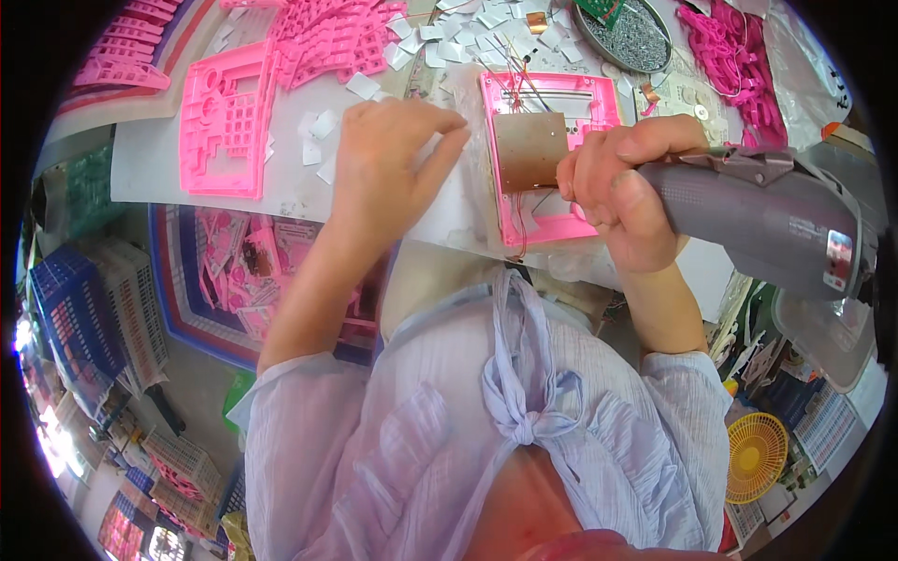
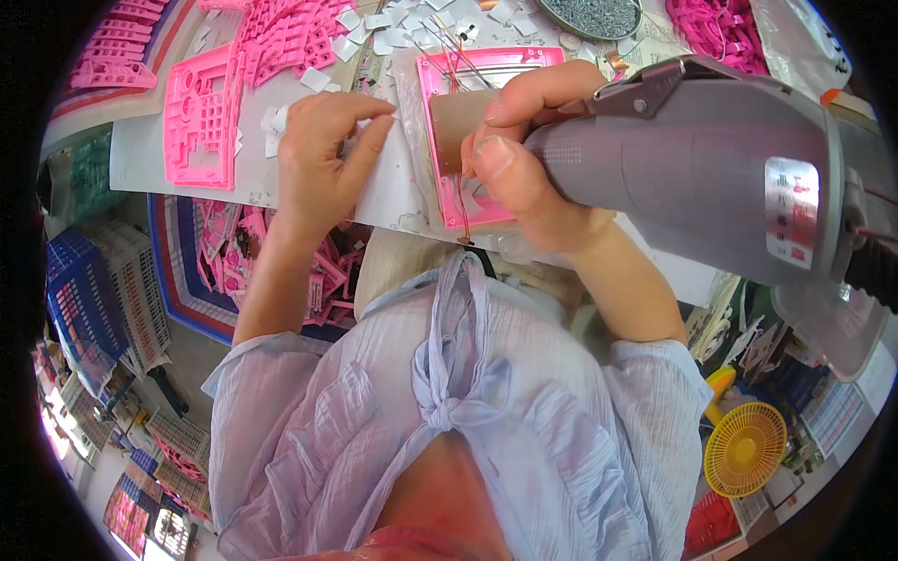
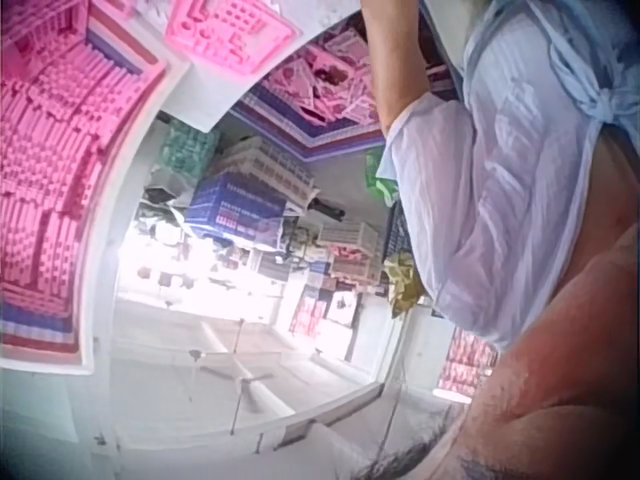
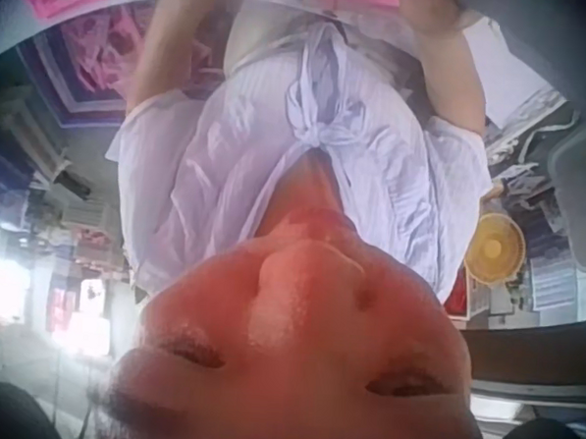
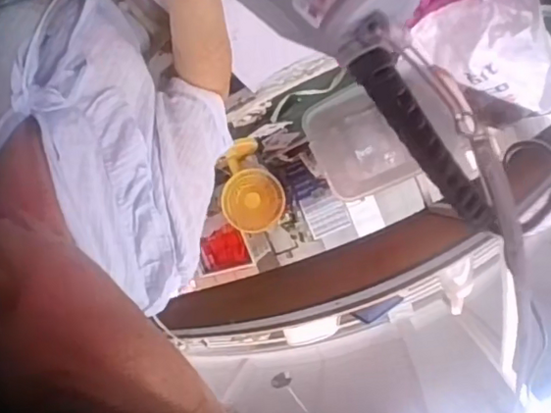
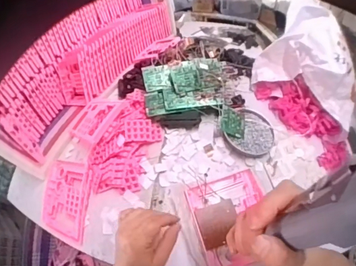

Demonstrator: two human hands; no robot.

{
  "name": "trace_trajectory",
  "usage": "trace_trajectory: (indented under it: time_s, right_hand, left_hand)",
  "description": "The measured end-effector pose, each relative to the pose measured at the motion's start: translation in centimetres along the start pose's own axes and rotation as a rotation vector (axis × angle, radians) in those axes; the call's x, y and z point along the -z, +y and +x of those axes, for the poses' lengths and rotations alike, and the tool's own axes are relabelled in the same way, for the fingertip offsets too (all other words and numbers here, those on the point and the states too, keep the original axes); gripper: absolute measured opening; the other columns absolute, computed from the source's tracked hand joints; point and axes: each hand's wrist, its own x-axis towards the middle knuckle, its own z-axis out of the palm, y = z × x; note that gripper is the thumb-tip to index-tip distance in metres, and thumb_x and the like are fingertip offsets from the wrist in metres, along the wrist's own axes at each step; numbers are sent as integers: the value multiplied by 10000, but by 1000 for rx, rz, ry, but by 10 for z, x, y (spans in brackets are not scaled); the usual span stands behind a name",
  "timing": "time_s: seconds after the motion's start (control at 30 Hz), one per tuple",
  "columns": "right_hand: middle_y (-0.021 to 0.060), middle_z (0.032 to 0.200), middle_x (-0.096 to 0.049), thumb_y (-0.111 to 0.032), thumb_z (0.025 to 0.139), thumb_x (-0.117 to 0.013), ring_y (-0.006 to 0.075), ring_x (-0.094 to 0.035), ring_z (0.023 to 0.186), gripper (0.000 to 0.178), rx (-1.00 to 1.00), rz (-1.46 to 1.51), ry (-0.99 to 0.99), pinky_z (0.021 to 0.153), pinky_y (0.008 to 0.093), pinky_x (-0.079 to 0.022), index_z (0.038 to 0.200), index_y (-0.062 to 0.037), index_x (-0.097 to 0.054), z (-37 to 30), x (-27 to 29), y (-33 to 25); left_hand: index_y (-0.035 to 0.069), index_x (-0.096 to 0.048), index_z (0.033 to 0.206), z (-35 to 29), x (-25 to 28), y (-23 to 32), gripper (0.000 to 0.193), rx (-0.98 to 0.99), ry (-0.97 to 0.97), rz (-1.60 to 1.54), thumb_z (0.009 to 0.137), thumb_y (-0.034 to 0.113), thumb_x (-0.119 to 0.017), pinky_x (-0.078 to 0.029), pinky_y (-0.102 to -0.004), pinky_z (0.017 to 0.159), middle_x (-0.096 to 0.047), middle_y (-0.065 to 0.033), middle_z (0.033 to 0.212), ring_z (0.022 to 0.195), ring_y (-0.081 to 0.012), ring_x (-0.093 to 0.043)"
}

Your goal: Assembling a pink plastic toy bank with electronic components using a power screwdriver.

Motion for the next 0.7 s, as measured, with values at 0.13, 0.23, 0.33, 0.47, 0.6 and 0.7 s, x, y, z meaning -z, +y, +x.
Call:
trace_trajectory:
  time_s: [0.13, 0.23, 0.33, 0.47, 0.6, 0.7]
  right_hand:
    - [26, 605, -476, -137, 947, -619, 117, -437, 501, 198, -43, -107, -14, 557, 344, -467, 1009, -81, -438, -3, -4, 2]
    - [29, 611, -477, -112, 941, -639, 121, -442, 507, 219, -22, -305, -105, 548, 348, -465, 968, -90, -422, -4, 0, 1]
    - [33, 618, -480, -73, 927, -653, 126, -446, 510, 240, 12, -367, -151, 536, 349, -460, 958, -92, -415, -5, -2, 5]
    - [24, 623, -483, -79, 923, -651, 126, -451, 521, 228, -93, -163, -171, 542, 338, -461, 1049, -88, -461, -1, 5, 11]
    - [-16, 620, -479, -185, 956, -582, 114, -451, 547, 305, -3, 328, -229, 570, 315, -455, 1229, -82, -498, 25, 19, -11]
    - [-44, 623, -479, -263, 971, -517, 106, -450, 568, 388, 91, 259, -327, 578, 302, -441, 1308, -74, -481, 36, 37, -28]
  left_hand:
    - [89, -706, 886, -10, -4, -3, 77, -21, 11, -2, 818, 98, -739, -411, -384, 795, -713, -31, 874, 825, -229, -648]
    - [86, -702, 879, -13, -1, -2, 69, 7, 34, 1, 818, 89, -733, -412, -380, 789, -707, -33, 857, 804, -231, -642]
    - [86, -700, 874, -15, 7, -9, 63, 36, 75, 27, 818, 87, -730, -414, -379, 776, -697, -34, 834, 776, -233, -635]
    - [89, -701, 869, -17, 19, -19, 57, 89, 93, 75, 819, 92, -728, -413, -381, 752, -681, -38, 803, 736, -243, -623]
    - [95, -705, 869, -25, 22, -21, 49, 119, 96, 75, 825, 106, -724, -411, -384, 740, -674, -42, 792, 726, -253, -613]
    - [55, -714, 872, -22, 20, -23, 43, 112, 30, 177, 840, 84, -717, -451, -336, 773, -705, -53, 826, 698, -213, -624]
